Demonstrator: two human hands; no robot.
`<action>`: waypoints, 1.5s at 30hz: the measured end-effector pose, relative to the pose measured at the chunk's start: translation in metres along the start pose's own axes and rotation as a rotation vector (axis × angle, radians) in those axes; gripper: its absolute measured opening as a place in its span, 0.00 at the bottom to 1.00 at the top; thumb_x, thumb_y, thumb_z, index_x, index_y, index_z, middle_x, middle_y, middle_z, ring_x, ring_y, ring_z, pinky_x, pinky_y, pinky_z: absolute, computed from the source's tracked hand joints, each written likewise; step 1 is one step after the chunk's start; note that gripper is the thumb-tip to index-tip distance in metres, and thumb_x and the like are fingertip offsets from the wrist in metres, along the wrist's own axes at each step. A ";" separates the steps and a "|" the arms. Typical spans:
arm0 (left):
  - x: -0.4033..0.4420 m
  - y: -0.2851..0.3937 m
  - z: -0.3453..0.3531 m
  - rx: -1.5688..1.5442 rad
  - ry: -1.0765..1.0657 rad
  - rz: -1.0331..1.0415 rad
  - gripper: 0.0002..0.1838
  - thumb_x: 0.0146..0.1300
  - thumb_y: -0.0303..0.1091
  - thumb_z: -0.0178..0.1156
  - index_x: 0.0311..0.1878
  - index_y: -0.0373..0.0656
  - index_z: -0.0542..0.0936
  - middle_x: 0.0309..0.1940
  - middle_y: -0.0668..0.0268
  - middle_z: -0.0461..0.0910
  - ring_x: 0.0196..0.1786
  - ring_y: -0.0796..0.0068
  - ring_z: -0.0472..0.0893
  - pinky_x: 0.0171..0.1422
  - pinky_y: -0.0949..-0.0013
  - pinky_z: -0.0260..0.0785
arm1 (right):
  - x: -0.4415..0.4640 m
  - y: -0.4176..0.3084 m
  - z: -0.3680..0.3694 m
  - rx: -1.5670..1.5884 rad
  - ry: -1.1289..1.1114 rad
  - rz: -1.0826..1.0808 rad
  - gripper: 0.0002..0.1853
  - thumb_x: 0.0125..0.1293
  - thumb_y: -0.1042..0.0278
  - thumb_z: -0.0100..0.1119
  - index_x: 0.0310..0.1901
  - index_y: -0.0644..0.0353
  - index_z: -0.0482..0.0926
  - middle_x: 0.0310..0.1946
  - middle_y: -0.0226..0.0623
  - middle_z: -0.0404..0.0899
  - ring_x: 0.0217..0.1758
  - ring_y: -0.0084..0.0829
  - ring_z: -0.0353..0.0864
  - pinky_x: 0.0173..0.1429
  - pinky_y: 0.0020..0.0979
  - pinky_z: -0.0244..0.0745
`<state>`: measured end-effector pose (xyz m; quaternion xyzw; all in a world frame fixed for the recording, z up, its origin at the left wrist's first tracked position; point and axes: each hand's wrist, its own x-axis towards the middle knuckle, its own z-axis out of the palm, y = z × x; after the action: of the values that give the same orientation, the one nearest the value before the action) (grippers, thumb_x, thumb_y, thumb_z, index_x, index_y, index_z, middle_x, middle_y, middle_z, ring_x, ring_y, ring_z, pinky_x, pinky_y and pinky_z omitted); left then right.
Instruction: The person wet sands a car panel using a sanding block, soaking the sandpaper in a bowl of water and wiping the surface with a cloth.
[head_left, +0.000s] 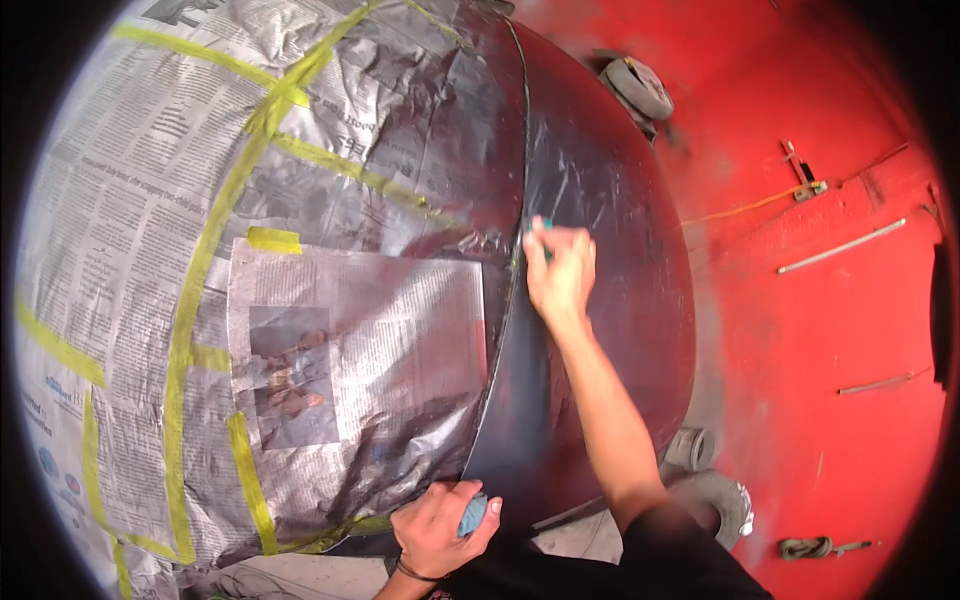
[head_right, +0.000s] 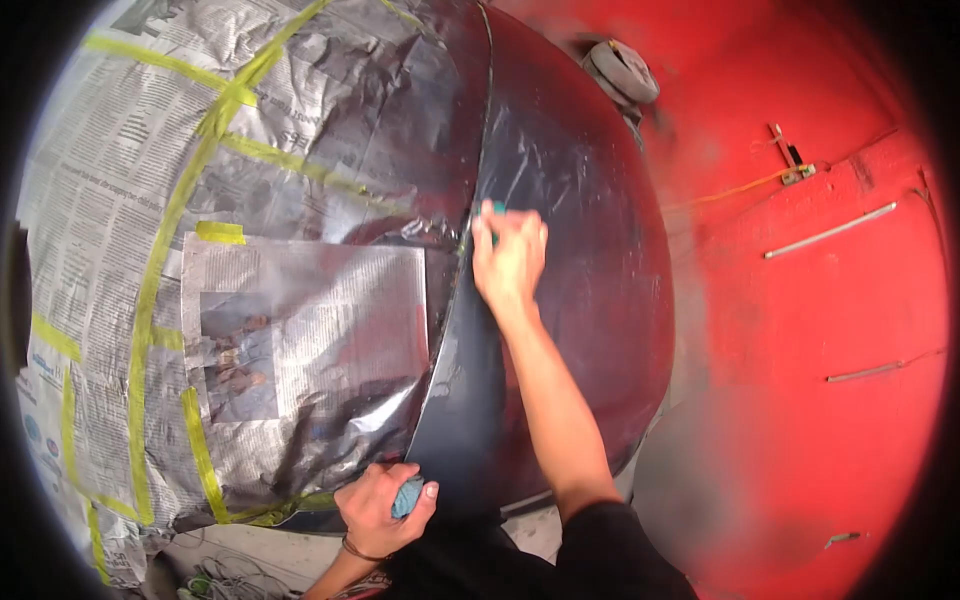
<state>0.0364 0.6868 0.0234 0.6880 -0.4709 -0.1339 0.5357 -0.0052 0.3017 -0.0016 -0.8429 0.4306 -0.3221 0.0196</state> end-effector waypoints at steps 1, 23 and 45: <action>0.000 0.001 -0.002 -0.006 -0.010 0.001 0.16 0.63 0.39 0.84 0.49 0.43 0.89 0.32 0.62 0.87 0.29 0.59 0.87 0.34 0.60 0.79 | 0.018 0.000 0.013 -0.016 0.034 0.061 0.15 0.76 0.57 0.76 0.57 0.54 0.97 0.51 0.50 0.88 0.60 0.52 0.83 0.69 0.51 0.78; 0.003 -0.005 -0.012 -0.079 -0.116 0.033 0.16 0.64 0.40 0.84 0.50 0.46 0.90 0.32 0.65 0.85 0.29 0.62 0.86 0.34 0.60 0.79 | -0.057 -0.063 -0.020 -0.023 0.083 0.174 0.15 0.78 0.52 0.75 0.53 0.53 0.99 0.47 0.48 0.81 0.57 0.51 0.82 0.63 0.51 0.81; -0.001 -0.002 -0.008 -0.110 -0.058 0.000 0.16 0.65 0.35 0.83 0.51 0.41 0.88 0.35 0.58 0.87 0.31 0.53 0.87 0.36 0.57 0.80 | -0.006 -0.001 0.003 -0.056 0.111 0.118 0.14 0.79 0.55 0.74 0.56 0.52 0.97 0.49 0.50 0.82 0.58 0.54 0.83 0.60 0.52 0.82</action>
<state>0.0424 0.6919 0.0245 0.6533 -0.4781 -0.1795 0.5589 -0.0056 0.3058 -0.0069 -0.7969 0.4891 -0.3546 -0.0091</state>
